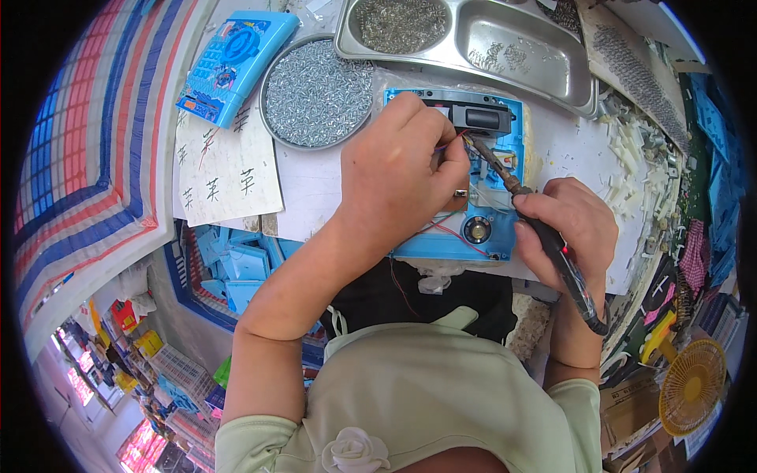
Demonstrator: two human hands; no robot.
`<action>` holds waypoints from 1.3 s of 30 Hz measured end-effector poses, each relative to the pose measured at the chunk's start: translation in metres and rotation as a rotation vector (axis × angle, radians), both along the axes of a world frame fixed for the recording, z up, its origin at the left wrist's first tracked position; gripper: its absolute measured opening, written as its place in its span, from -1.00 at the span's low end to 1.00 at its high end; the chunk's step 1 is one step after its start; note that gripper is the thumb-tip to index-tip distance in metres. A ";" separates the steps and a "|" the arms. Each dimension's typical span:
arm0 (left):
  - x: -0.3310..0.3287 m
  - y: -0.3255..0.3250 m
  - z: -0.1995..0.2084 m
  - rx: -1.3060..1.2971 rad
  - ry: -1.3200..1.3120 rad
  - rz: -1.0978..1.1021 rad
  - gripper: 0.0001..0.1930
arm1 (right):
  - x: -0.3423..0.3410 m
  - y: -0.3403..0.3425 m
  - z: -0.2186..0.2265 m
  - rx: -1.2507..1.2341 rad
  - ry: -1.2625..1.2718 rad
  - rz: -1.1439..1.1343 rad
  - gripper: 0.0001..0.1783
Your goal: Assemble and solder components inside a small blue plastic electronic device casing.
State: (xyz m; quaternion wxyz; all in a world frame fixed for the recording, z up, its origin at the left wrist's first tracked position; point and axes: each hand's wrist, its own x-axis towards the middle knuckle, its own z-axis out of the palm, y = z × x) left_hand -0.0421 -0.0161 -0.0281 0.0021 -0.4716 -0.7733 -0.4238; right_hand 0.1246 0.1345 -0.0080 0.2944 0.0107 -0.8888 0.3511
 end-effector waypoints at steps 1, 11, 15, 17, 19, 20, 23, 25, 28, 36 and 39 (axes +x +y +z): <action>0.000 0.000 -0.001 0.000 -0.003 0.002 -0.85 | 0.000 0.000 0.000 -0.005 0.006 0.003 -0.65; 0.001 0.001 0.001 -0.009 0.041 0.012 -0.87 | 0.000 0.000 0.001 -0.005 0.005 -0.006 -0.66; 0.002 0.002 0.001 -0.020 0.047 0.027 -0.86 | 0.002 0.000 0.001 -0.005 -0.012 -0.015 -0.66; 0.003 0.002 0.000 -0.019 0.051 0.031 -0.85 | 0.003 0.000 0.002 -0.004 -0.013 -0.014 -0.67; 0.003 0.002 -0.003 -0.018 0.047 0.036 -0.85 | 0.006 0.000 0.002 -0.011 0.007 -0.011 -0.69; 0.003 0.002 -0.002 -0.016 0.052 0.034 -0.85 | 0.008 0.000 0.003 -0.024 0.003 -0.013 -0.71; 0.003 0.001 -0.001 -0.014 0.068 0.034 -0.85 | 0.016 -0.001 0.005 -0.058 0.005 -0.019 -0.73; 0.003 0.002 -0.002 -0.009 0.069 0.032 -0.86 | 0.022 -0.001 0.007 -0.067 0.016 -0.037 -0.73; 0.003 0.002 0.000 -0.010 0.070 0.028 -0.86 | 0.030 0.001 0.008 -0.081 0.024 -0.062 -0.72; 0.002 0.000 0.000 -0.010 0.069 0.020 -0.87 | 0.040 0.001 0.002 -0.142 0.086 -0.117 -0.70; 0.003 -0.006 0.011 0.000 0.081 0.004 -0.84 | 0.049 0.002 0.001 -0.156 0.093 -0.154 -0.69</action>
